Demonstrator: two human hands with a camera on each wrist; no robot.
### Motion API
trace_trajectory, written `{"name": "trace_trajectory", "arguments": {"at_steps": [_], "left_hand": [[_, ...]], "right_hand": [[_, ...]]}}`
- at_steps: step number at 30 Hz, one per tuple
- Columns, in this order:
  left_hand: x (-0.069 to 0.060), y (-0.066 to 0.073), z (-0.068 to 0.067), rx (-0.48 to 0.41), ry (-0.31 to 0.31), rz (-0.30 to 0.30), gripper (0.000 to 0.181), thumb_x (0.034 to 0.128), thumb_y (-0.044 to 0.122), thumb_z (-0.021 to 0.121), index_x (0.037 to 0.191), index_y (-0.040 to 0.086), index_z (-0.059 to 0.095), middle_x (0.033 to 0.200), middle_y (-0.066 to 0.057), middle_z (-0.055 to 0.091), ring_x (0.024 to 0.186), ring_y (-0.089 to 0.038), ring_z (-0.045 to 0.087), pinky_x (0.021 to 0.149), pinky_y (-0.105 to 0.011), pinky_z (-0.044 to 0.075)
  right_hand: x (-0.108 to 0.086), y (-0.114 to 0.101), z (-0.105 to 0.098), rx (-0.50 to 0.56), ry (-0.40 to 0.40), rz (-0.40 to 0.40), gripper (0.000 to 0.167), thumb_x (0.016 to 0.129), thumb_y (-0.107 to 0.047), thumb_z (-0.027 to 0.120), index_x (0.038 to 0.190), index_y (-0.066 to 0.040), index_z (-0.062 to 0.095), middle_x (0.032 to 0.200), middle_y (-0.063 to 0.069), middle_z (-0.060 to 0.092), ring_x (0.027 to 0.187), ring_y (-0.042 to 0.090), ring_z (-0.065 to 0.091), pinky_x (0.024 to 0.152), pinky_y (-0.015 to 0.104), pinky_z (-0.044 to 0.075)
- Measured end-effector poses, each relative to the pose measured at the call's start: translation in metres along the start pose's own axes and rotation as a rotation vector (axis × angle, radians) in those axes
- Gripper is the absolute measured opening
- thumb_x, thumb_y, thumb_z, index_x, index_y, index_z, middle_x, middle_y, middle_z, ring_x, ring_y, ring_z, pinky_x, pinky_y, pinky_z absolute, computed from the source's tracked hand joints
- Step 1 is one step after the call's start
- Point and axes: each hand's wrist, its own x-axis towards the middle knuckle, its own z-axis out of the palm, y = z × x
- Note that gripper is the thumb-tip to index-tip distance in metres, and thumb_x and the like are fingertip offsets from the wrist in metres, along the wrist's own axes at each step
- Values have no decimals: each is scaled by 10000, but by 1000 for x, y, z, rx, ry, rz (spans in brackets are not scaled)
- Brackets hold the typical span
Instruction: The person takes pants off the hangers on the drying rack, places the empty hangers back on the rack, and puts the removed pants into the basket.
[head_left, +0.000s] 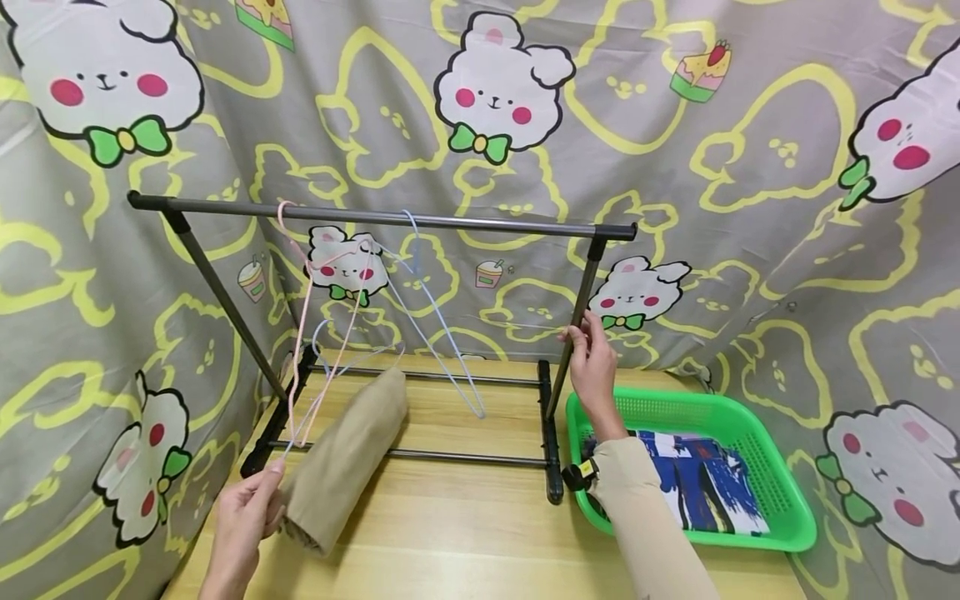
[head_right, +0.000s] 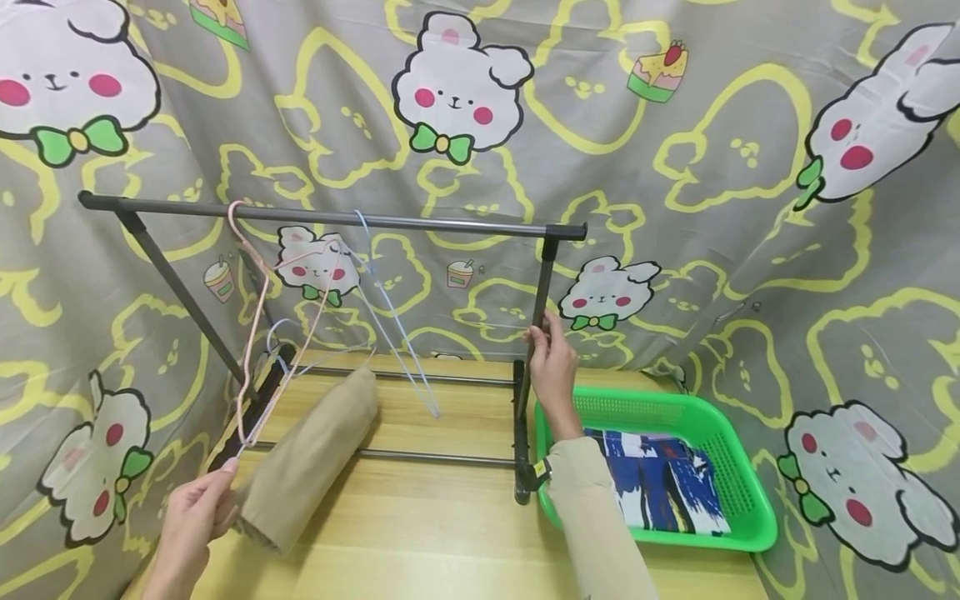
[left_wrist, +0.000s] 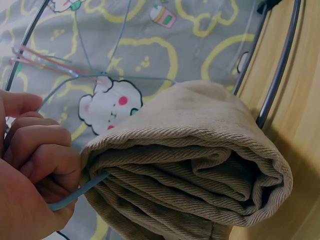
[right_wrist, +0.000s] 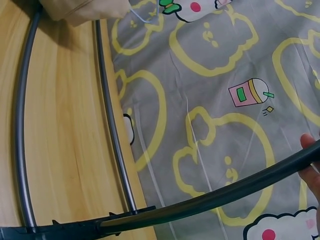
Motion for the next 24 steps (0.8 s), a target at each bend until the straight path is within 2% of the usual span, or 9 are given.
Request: {"name": "trace_trajectory", "arguments": {"at_steps": [8,10,13,15,17,21,23,24], "left_hand": [[-4,-6,4,-30,-63,-4,551,1084,134,525,614,39,256,486,-102,148,462,-346,51,394,-462,36],[-5,-7,5,-28,-79,-4,546,1085,130,521,614,34,262,484,-99,156,459,-344,55,389,-456,40],[-6,-8,6,-16,-93,13,543,1084,113,517,608,24,271,477,-99,167,454,-348,59,370,-445,52],[-6,-8,7,-15,-106,34,535,1083,95,509,609,19,272,480,-107,162,452,-349,58,367,-441,49],[-5,-7,7,-12,-128,64,531,1082,75,498,607,20,268,483,-115,155,446,-348,58,365,-436,49],[-1,-6,4,-1,-212,119,517,1088,55,470,613,40,266,485,-105,160,419,-319,73,365,-428,63],[2,-5,1,3,-263,140,509,1091,49,454,616,49,270,487,-102,164,409,-305,82,345,-389,83],[3,-5,0,0,-287,149,508,1091,41,447,615,53,269,487,-102,164,404,-299,85,339,-373,91]], "right_hand": [[2,-3,-3,59,-39,8,292,1090,-176,510,1329,-20,570,954,199,708,889,352,720,740,126,484],[3,-3,-4,63,-48,5,284,1089,-167,512,1322,-14,570,950,190,707,887,346,720,755,144,512],[3,-6,-7,75,-74,31,298,1085,-176,528,1339,-26,566,979,186,708,921,346,719,774,274,558],[0,-7,-10,71,-79,70,330,1081,-189,540,1383,-58,553,1068,171,701,1006,341,706,833,358,570],[-7,-10,-14,85,-52,110,357,1073,-174,556,1414,-71,538,1161,172,677,1093,328,677,899,402,557],[-30,-17,-18,119,60,145,301,1048,-48,566,1344,9,556,1209,220,636,1121,310,631,972,336,524],[-44,-16,-16,114,53,124,215,1017,33,578,1230,44,608,1144,220,659,1060,291,640,938,319,537],[-51,-15,-13,99,21,109,187,1000,66,584,1180,55,631,1114,210,673,1033,289,650,917,324,547]]}}
